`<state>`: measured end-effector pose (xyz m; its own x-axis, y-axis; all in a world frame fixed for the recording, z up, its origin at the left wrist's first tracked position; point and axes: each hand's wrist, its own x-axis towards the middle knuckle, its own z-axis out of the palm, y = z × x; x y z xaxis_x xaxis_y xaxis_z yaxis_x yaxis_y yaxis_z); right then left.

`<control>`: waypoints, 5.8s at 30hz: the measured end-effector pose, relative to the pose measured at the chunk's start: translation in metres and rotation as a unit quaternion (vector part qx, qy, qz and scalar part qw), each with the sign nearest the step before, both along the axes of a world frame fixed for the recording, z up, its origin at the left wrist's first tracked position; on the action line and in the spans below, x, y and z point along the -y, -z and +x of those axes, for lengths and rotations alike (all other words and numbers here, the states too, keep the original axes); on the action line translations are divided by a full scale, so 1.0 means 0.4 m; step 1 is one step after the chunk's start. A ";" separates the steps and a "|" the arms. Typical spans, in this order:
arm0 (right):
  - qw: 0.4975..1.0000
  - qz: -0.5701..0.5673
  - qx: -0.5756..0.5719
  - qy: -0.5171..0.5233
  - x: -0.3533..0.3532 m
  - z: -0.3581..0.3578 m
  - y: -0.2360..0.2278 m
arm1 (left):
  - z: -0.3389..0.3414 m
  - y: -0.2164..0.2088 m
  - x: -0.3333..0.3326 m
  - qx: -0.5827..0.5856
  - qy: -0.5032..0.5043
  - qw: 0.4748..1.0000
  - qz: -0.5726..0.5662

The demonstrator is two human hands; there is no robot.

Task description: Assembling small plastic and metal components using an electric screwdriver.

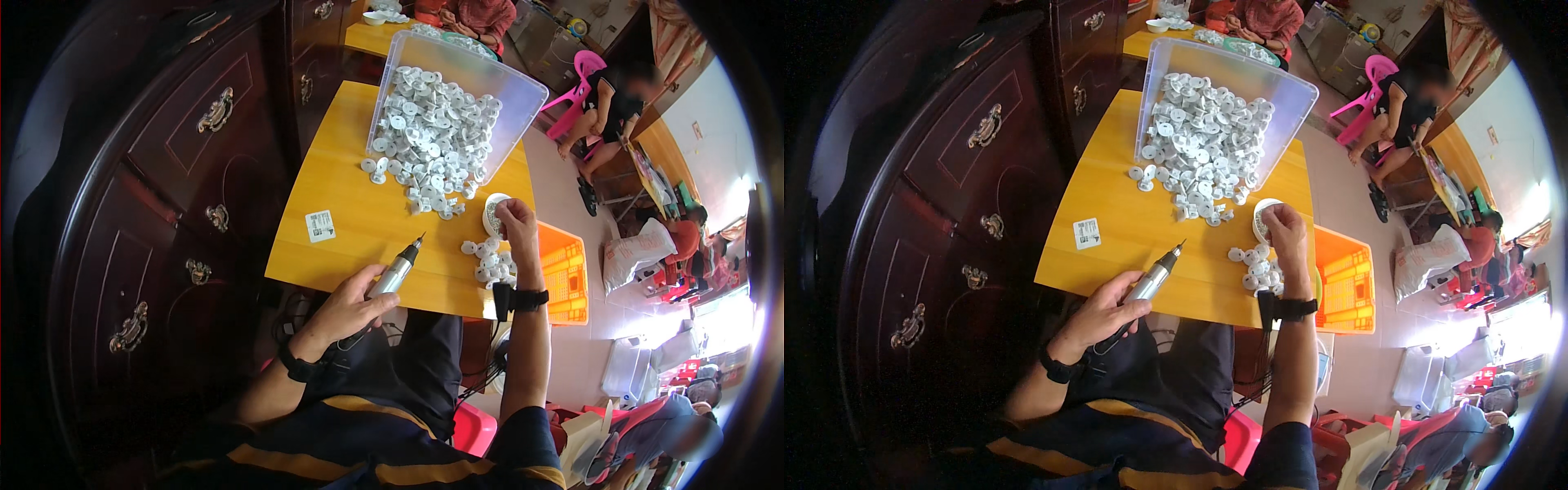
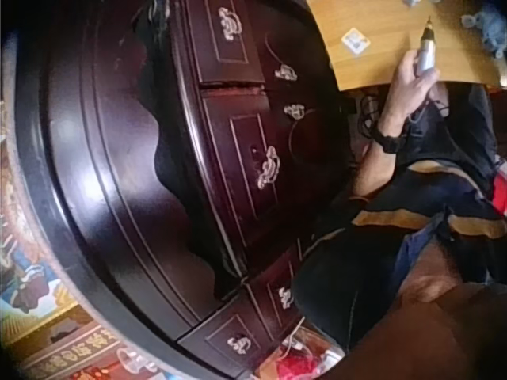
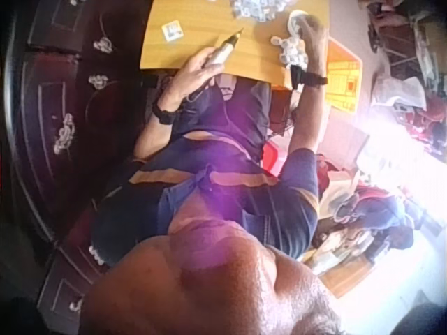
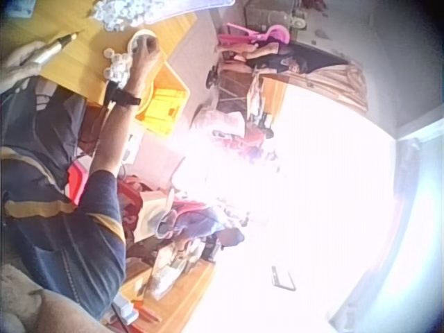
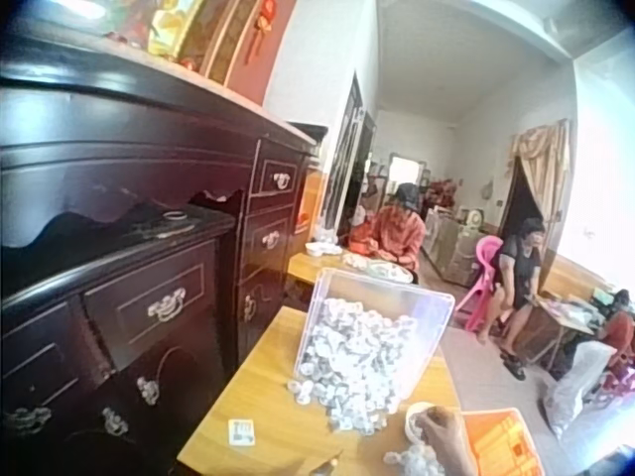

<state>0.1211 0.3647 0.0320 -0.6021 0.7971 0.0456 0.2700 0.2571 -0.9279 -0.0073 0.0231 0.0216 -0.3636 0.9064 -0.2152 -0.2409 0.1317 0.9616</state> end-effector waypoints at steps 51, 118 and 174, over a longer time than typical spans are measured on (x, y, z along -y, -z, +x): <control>0.861 -0.410 -0.248 -0.172 0.232 -0.069 0.088 | 0.007 -0.018 -0.008 0.034 0.039 0.998 0.029; 0.996 0.020 -0.088 -0.021 0.286 -0.130 0.178 | 0.005 0.016 -0.007 -0.112 -0.048 0.992 0.043; 0.975 -0.140 -0.168 -0.034 0.325 -0.097 0.176 | 0.013 0.022 -0.010 -0.159 -0.015 0.987 0.000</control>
